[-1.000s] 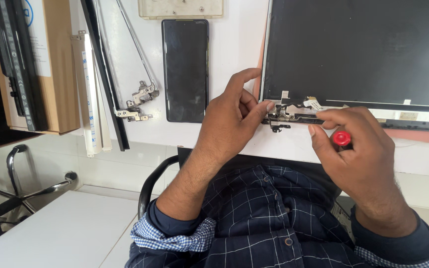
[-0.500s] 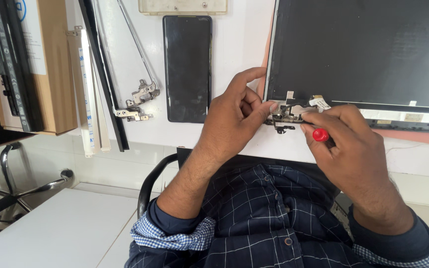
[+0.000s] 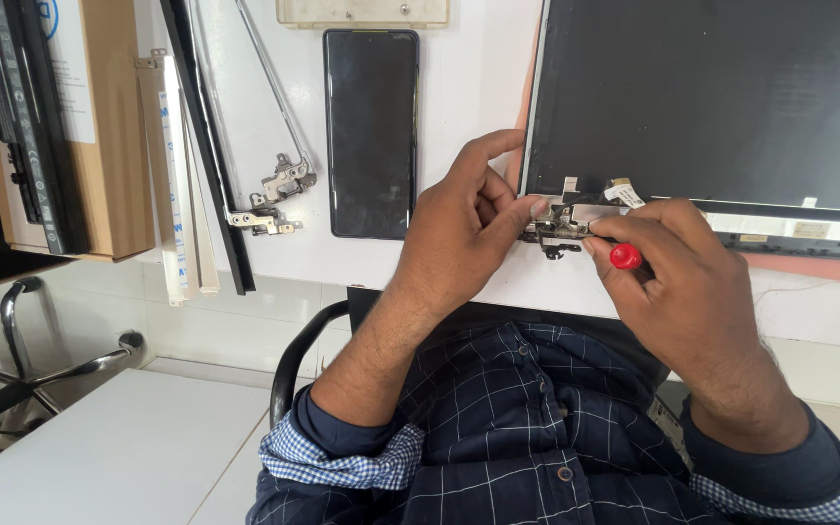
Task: The person removes a laptop screen bezel and hinge assembly using a screwdriver and a thin wire. They unscrew fasteners, detach the hinge, and thread the wire behind the screen to separate the panel from the frame.
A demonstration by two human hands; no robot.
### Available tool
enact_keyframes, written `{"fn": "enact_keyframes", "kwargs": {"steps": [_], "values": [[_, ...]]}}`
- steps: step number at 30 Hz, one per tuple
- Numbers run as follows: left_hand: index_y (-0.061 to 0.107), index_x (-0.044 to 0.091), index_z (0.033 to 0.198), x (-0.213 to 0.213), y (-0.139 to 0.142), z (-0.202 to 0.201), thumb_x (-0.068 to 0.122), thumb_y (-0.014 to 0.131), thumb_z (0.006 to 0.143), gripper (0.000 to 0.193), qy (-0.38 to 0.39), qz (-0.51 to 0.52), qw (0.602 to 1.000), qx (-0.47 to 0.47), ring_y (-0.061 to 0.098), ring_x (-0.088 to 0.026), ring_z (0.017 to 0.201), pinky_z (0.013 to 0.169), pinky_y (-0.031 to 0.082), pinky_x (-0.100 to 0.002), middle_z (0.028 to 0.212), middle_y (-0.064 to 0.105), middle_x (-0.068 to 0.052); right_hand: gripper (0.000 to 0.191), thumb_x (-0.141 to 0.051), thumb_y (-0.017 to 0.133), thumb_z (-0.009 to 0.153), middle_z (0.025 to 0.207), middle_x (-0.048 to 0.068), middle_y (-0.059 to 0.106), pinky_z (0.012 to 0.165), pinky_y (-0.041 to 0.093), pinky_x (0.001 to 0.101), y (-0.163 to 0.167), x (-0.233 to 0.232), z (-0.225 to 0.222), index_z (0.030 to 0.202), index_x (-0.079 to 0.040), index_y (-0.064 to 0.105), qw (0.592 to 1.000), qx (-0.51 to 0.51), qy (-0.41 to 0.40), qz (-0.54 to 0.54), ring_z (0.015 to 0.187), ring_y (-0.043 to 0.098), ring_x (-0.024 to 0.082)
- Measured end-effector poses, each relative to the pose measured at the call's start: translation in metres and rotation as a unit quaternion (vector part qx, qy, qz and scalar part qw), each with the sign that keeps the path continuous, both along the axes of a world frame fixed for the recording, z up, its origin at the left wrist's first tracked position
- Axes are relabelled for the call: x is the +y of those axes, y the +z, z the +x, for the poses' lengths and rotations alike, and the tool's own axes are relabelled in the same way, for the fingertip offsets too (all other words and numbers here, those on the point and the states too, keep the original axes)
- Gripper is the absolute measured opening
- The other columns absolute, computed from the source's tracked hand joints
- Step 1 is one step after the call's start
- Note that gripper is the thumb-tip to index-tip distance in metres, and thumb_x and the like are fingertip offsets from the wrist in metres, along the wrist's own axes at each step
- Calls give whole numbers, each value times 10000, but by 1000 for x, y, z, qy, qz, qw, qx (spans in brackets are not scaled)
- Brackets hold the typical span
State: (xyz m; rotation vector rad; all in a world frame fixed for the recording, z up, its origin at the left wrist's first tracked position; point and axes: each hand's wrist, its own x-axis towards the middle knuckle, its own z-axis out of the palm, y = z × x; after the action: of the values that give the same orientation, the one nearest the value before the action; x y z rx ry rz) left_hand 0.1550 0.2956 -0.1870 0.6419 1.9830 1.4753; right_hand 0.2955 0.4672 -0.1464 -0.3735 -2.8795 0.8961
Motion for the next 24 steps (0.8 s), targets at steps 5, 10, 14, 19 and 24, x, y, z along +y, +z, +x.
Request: {"fn": "enact_keyframes", "kwargs": {"steps": [5, 10, 14, 19, 24], "values": [[459, 104, 1544, -4, -2, 2, 143, 735, 1015, 598, -1, 51, 998, -21, 607, -46, 700, 636, 545, -211, 784, 620, 22, 161, -104, 780, 970, 1048, 94, 658, 586, 568, 266, -3, 0, 2, 1102, -24, 734, 1000, 1, 0, 6, 757, 696, 161], [465, 101, 1550, -4, -4, 3, 120, 730, 1024, 589, 4, 63, 998, -29, 595, -42, 712, 649, 539, -207, 794, 603, 25, 115, -89, 757, 994, 1064, 88, 648, 602, 566, 290, -6, -2, 3, 1087, -41, 711, 999, 12, 5, 38, 750, 690, 184], [464, 95, 1553, -4, -4, 4, 118, 727, 1029, 586, 5, 72, 997, -38, 588, -40, 716, 655, 536, -205, 798, 592, 26, 126, -104, 757, 990, 1062, 93, 642, 588, 566, 295, -9, -2, 3, 1080, -38, 699, 998, 18, 13, 52, 726, 685, 191], [451, 95, 1561, -4, -6, 4, 130, 717, 1042, 585, 2, 80, 996, -42, 590, -36, 722, 658, 539, -202, 803, 597, 27, 121, -98, 748, 989, 1067, 100, 640, 580, 564, 291, -11, 0, 3, 1074, -36, 686, 999, 8, 8, 50, 720, 688, 188], [448, 93, 1561, -4, -7, 4, 138, 719, 1042, 587, 1, 72, 997, -26, 595, -36, 716, 648, 543, -202, 806, 603, 23, 144, -74, 737, 1011, 1076, 113, 613, 583, 577, 265, -10, 0, 1, 1106, -26, 640, 1000, 13, -10, 24, 745, 695, 180]]}}
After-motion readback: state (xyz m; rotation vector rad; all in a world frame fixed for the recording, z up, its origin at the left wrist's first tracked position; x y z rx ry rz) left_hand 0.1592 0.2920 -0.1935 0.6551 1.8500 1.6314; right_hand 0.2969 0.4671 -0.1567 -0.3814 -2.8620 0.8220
